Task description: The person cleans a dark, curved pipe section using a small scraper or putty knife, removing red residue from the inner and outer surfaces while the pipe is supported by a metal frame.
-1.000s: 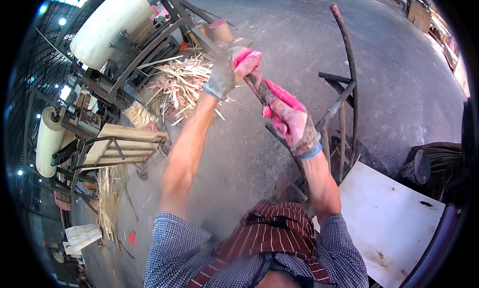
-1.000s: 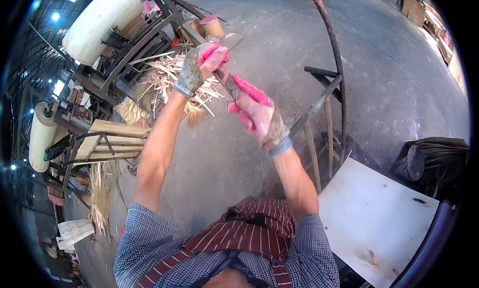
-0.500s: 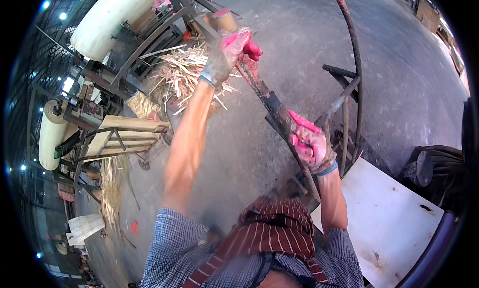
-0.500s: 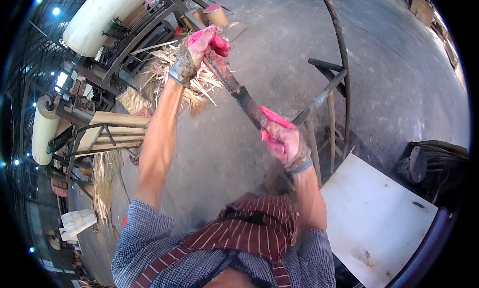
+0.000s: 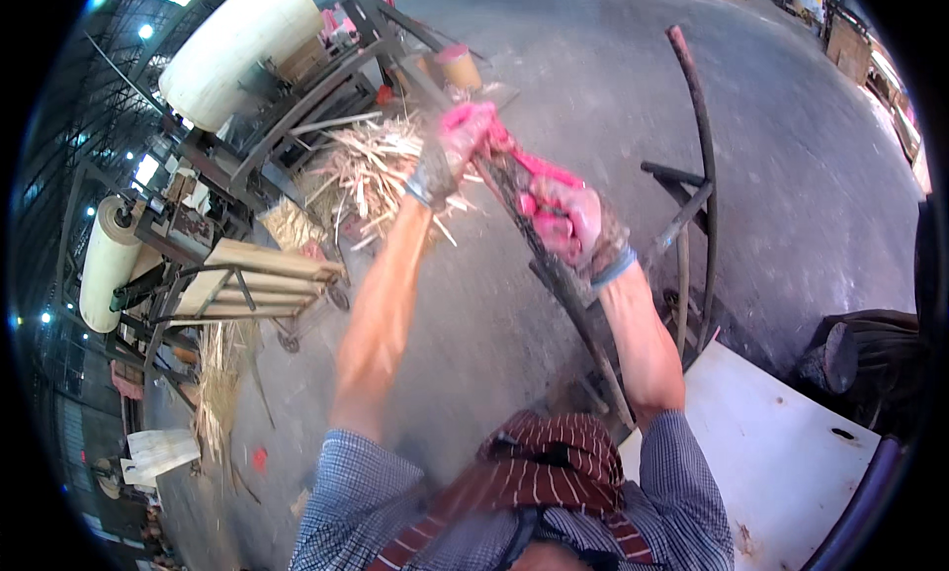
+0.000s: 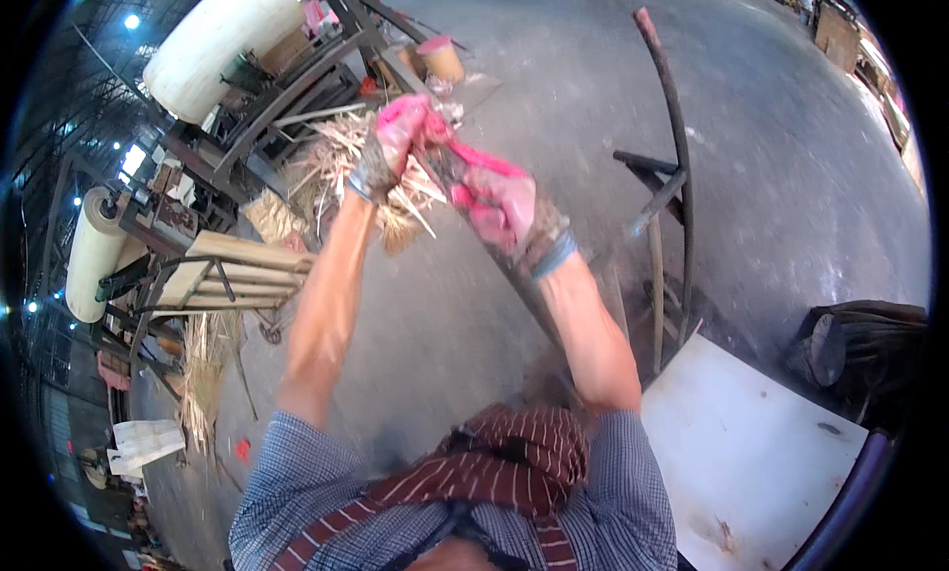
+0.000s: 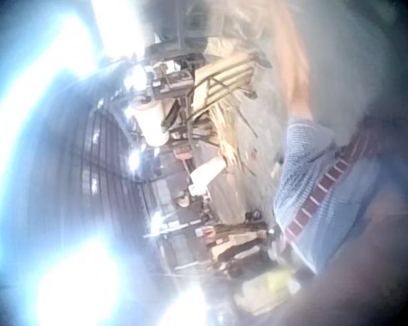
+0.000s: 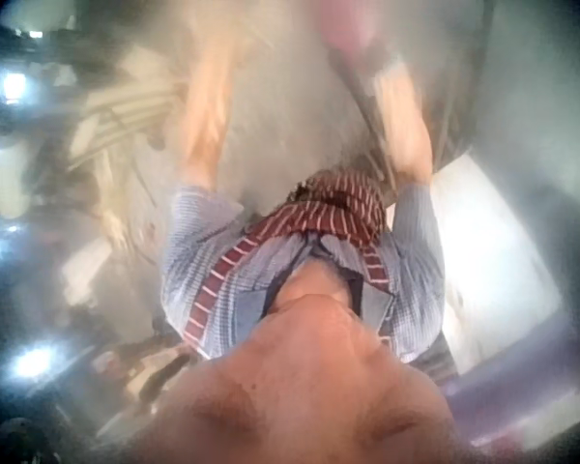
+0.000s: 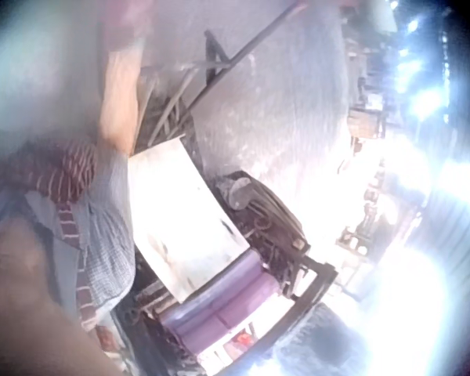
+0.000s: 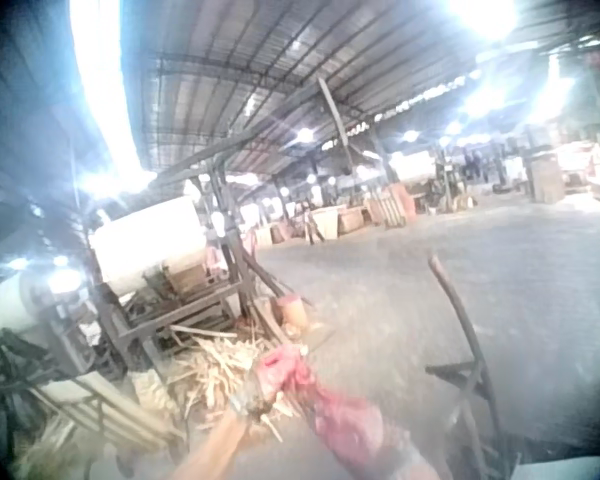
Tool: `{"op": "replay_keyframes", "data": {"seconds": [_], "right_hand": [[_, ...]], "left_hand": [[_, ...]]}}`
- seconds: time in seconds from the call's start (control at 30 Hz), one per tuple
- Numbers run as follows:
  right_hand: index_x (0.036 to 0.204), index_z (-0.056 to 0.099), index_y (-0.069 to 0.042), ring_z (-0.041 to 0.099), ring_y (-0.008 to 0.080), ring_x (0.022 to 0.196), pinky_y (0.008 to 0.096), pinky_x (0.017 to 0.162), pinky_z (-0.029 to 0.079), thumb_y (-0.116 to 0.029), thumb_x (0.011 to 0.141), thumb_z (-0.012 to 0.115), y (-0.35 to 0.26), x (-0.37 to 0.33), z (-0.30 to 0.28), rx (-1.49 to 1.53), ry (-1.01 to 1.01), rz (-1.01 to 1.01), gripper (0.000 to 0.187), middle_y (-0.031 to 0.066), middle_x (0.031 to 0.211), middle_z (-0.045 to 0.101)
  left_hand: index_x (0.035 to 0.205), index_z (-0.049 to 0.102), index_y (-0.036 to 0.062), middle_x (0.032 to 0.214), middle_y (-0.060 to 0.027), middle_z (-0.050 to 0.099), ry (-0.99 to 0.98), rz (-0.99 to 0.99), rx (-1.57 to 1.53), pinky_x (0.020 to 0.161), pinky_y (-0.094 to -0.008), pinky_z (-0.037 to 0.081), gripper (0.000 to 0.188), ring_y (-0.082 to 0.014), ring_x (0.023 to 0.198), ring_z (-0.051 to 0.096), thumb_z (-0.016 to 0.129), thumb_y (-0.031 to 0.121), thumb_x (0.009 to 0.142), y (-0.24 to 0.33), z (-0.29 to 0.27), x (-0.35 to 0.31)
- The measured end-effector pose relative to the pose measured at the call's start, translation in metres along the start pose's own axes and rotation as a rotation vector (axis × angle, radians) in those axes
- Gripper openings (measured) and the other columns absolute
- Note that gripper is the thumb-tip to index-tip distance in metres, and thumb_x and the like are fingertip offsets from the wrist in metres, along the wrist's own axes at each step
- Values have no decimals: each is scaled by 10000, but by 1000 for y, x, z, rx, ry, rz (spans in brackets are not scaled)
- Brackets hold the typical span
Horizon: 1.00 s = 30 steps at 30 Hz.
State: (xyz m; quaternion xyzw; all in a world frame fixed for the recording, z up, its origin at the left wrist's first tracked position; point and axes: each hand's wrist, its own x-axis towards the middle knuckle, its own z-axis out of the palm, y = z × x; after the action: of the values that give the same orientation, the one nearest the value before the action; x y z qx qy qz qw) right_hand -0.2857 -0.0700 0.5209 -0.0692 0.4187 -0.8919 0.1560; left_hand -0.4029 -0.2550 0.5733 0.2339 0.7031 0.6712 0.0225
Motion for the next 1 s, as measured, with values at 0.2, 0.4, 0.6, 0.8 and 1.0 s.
{"op": "replay_keyframes", "data": {"seconds": [0.2, 0.4, 0.6, 0.8, 1.0], "right_hand": [[1401, 535, -65, 377, 22, 450, 176, 374, 271, -148, 1002, 533, 21, -55, -11, 78, 82, 13, 408, 38, 824, 639], [1471, 488, -79, 409, 21, 481, 180, 406, 283, -140, 1002, 541, 71, -106, -25, -25, 198, 35, 476, 37, 830, 650], [1322, 586, -45, 408, 18, 489, 195, 411, 302, -184, 988, 562, 45, -51, 15, 4, 136, -70, 362, 15, 829, 647], [1478, 470, -97, 373, 18, 467, 180, 382, 269, -192, 1018, 526, 36, -26, 24, 20, 93, -129, 473, 22, 846, 617], [1503, 448, -111, 403, 21, 477, 187, 392, 297, -174, 1010, 534, 29, -46, 51, -138, 91, -119, 505, 33, 834, 643]], "left_hand": [[850, 607, 36, 712, -80, 647, -85, -35, -19, 643, -306, 535, 374, -172, 654, 644, 591, 374, 1009, 2, 2, 2], [808, 581, 51, 742, -103, 640, -118, -44, -7, 618, -362, 581, 472, -212, 656, 650, 530, 466, 1026, -6, 2, 7], [992, 679, -34, 903, -183, 715, -210, -15, 90, 808, -411, 567, 674, -263, 793, 690, 352, 552, 1056, 12, -7, 7], [1402, 506, 5, 1414, -210, 555, -84, 386, -29, 1051, -455, 472, 560, -326, 1292, 554, 528, 385, 990, 10, -22, -13], [1297, 617, 40, 1416, -244, 536, -76, 735, 832, 1088, -438, 434, 458, -388, 1318, 529, 670, 149, 855, 16, -15, -65]]}}
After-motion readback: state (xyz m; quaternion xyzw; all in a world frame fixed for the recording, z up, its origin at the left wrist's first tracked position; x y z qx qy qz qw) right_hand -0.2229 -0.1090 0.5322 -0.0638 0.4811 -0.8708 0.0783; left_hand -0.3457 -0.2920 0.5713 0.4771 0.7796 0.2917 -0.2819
